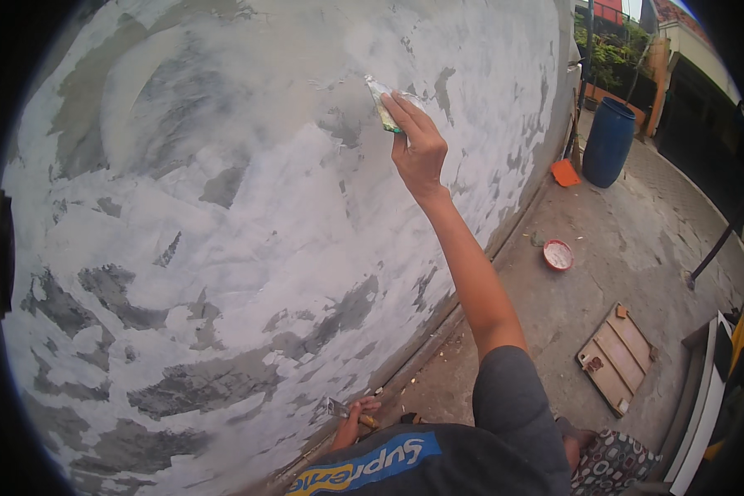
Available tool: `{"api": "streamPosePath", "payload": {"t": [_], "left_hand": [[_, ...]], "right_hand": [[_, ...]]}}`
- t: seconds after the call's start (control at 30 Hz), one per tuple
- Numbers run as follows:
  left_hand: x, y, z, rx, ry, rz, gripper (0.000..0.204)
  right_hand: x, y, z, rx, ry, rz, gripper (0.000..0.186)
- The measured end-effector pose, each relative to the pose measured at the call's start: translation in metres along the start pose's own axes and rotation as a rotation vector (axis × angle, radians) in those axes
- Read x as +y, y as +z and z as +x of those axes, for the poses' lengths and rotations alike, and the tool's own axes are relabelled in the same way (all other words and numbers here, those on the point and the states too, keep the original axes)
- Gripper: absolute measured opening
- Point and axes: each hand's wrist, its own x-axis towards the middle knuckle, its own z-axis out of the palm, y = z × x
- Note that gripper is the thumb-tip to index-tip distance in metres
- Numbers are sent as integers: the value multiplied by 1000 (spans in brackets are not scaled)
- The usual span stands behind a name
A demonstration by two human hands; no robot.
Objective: The person applies white plaster to a curved concrete wall using a trowel and a smaller scraper. They repeatedly scoop plaster from a red bucket, spread it across the wall, and smooth the surface. The person occasionally scrapes excess plaster from the trowel back into the bucket.
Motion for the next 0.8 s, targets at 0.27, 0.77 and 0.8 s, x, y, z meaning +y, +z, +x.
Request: {"api": "streamPosePath", "payload": {"t": [0.27, 0.77, 0.8], "left_hand": [[-4, 3, 5, 52, -37, -85, 50], [-15, 21, 23, 18, -14, -72, 51], [-17, 22, 26, 15, -4, -59, 51]], "right_hand": [[29, 32, -30, -122, -32, -9, 67], [36, -9, 56, -324, -102, 151, 66], [38, -11, 48, -331, -109, 119, 66]]}}
